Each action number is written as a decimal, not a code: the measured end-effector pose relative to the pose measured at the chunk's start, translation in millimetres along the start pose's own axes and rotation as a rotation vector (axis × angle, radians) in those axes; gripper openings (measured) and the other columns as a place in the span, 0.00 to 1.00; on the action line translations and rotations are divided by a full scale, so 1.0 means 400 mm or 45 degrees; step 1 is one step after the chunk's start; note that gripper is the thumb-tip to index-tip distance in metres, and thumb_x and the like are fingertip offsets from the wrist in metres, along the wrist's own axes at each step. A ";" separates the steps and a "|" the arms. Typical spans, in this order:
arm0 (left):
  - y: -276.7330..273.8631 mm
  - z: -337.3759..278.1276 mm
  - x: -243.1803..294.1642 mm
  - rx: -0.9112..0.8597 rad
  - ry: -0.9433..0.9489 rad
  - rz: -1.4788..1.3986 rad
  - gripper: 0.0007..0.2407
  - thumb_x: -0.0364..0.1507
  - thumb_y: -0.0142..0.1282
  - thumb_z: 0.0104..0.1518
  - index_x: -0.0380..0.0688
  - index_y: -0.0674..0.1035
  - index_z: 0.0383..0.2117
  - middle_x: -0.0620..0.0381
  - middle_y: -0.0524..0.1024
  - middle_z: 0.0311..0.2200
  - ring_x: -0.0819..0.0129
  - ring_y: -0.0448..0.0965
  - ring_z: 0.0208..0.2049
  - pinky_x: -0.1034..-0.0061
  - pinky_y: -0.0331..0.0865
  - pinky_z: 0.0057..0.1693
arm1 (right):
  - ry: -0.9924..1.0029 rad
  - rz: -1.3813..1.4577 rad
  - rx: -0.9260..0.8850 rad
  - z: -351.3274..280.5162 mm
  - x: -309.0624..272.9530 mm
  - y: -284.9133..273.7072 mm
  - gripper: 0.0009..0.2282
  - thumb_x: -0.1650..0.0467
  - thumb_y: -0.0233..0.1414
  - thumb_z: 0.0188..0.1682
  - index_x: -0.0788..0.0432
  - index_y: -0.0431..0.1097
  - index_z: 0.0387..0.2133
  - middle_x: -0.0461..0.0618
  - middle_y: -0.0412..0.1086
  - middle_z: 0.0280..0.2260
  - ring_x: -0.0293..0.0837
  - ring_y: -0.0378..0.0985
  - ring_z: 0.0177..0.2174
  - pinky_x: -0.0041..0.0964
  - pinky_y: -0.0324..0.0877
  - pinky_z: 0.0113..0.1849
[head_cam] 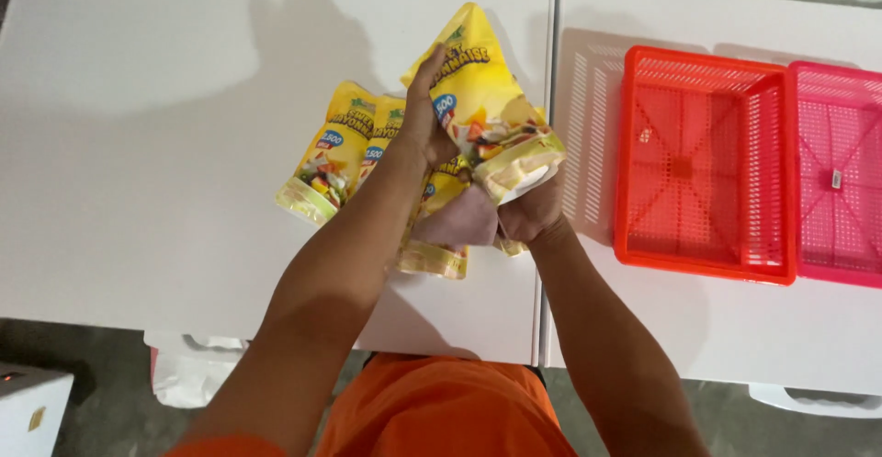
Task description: Wiping down mayonnaise pouches and shelves with a cloth to clean them before restocking.
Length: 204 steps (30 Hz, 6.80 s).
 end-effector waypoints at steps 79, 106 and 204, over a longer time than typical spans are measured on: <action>1.970 -0.327 0.648 -0.543 2.037 1.460 0.09 0.31 0.63 0.57 0.39 0.86 0.39 0.57 0.86 0.31 0.77 0.83 0.28 0.78 0.78 0.36 | -0.794 -0.756 -0.192 0.078 -0.939 1.273 0.09 0.67 0.48 0.52 0.61 0.70 0.37 0.51 0.75 0.32 0.45 0.80 0.31 0.42 0.78 0.36; 1.790 -0.112 0.736 -0.563 1.794 1.729 0.28 0.40 0.73 0.49 0.43 0.70 0.52 0.55 0.81 0.47 0.70 0.82 0.49 0.75 0.77 0.54 | -1.505 -2.955 0.485 0.107 -1.088 1.444 0.27 0.48 0.55 0.42 0.45 0.75 0.51 0.58 0.77 0.41 0.58 0.79 0.43 0.50 0.71 0.47; -0.249 -0.272 0.181 0.814 0.670 2.907 0.10 0.29 0.50 0.60 0.41 0.83 0.39 0.40 0.77 0.37 0.43 0.76 0.43 0.51 0.70 0.52 | -0.011 -1.156 0.484 0.057 0.037 -0.049 0.09 0.69 0.52 0.56 0.64 0.71 0.30 0.46 0.68 0.24 0.36 0.67 0.24 0.32 0.64 0.25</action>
Point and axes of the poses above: each hand's wrist, its own z-axis towards the middle knuckle, its own y-axis out of the palm, x = y × z, the point moved 9 cm from there along z, towards the middle knuckle
